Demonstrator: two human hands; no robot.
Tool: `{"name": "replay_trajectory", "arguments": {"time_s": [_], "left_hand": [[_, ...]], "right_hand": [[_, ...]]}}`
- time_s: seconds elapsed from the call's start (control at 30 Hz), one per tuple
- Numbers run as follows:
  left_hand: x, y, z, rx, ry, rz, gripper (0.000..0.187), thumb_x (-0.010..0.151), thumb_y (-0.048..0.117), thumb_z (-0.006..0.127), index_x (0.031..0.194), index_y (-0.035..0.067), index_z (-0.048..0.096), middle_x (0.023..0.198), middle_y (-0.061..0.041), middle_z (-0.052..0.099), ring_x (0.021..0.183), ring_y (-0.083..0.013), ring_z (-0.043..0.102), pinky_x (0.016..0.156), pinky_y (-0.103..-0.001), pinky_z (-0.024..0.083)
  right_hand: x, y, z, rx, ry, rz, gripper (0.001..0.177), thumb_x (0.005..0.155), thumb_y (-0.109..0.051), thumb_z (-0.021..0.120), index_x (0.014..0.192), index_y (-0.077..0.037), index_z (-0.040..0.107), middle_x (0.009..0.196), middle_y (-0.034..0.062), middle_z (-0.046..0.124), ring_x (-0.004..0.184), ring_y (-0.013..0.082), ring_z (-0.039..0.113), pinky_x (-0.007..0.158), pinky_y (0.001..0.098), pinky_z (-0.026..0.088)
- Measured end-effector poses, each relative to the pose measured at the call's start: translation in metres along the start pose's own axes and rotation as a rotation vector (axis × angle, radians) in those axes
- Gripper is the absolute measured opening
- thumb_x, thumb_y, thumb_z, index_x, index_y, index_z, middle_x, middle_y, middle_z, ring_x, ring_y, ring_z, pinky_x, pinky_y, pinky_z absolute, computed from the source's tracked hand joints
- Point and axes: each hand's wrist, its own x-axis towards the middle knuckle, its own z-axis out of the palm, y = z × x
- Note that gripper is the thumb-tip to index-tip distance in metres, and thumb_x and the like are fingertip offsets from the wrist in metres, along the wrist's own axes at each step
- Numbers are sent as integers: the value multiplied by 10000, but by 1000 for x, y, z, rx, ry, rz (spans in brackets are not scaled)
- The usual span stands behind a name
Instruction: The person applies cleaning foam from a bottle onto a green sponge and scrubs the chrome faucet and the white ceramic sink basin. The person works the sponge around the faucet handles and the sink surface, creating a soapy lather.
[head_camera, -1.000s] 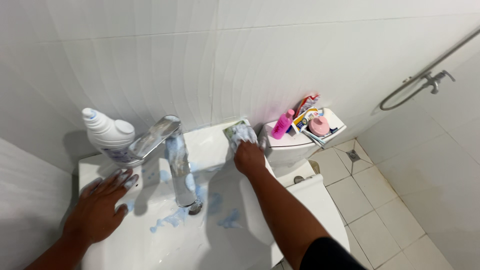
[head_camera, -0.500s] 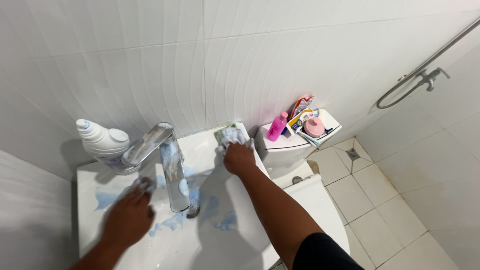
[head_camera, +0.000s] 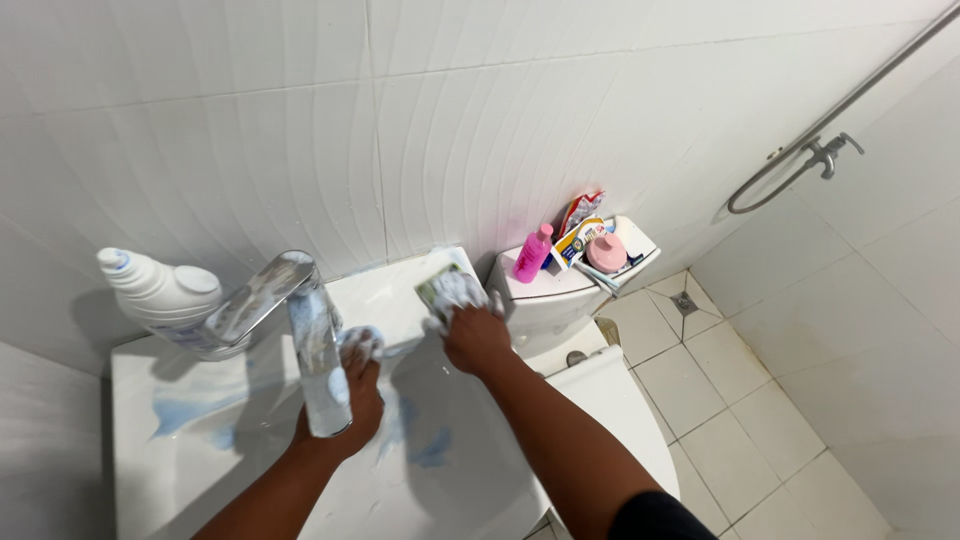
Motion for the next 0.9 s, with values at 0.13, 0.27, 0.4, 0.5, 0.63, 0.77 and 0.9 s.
{"name": "replay_trajectory", "arguments": {"time_s": [0.13, 0.27, 0.4, 0.5, 0.63, 0.77, 0.9], "left_hand": [[25, 18, 0, -59, 203, 162, 690, 717, -7, 577, 1405, 1, 515, 1515, -190, 440, 1456, -355, 368, 1185, -494, 267], [44, 35, -2, -141, 211, 71, 695, 696, -30, 557, 1390, -16, 530, 1517, -191, 460, 1462, -351, 373, 1207, -475, 253], [62, 43, 2, -181, 132, -17, 607, 762, 15, 555, 1368, -9, 557, 1493, -220, 496, 1451, -354, 400, 1240, -460, 246], [70, 47, 8, -261, 214, -30, 573, 785, 2, 512, 1353, 1, 593, 1472, -216, 535, 1424, -356, 441, 1220, -460, 272], [74, 47, 8, -229, 156, -135, 503, 816, 37, 547, 1310, 24, 642, 1442, -207, 561, 1391, -360, 477, 1191, -441, 335], [77, 46, 13, -242, 108, -230, 383, 908, 119, 586, 1279, 77, 674, 1417, -159, 605, 1356, -320, 537, 1201, -411, 383], [87, 29, 24, -329, 268, -100, 394, 888, 21, 554, 1241, 103, 708, 1457, -137, 592, 1414, -297, 504, 1235, -434, 342]], "right_hand": [[36, -10, -15, -23, -24, -65, 481, 986, -365, 535, 1342, -43, 562, 1282, 202, 634, 1273, 385, 559, 1218, 650, 129], [19, 5, -13, -28, -38, -143, 461, 956, -365, 551, 1304, -66, 595, 1235, 183, 664, 1196, 363, 615, 1084, 614, 342], [-35, 32, 8, 27, -28, -168, 472, 965, -404, 564, 1280, -55, 616, 1183, 206, 679, 1106, 384, 651, 992, 570, 460], [-45, 50, 10, 45, -27, -190, 446, 994, -381, 537, 1287, -51, 610, 1163, 224, 679, 1110, 386, 650, 1097, 601, 352], [3, 43, -2, 28, 29, -235, 443, 996, -381, 519, 1253, -33, 610, 1148, 220, 684, 1127, 391, 641, 1214, 647, 181], [35, 33, -9, -12, 36, -264, 491, 936, -370, 531, 1263, -8, 591, 1180, 227, 669, 1170, 393, 614, 1162, 639, 200], [-9, 45, -7, 11, -74, -196, 527, 1042, -448, 414, 1308, -33, 599, 1249, 235, 651, 1174, 399, 626, 1210, 592, 236]]}}
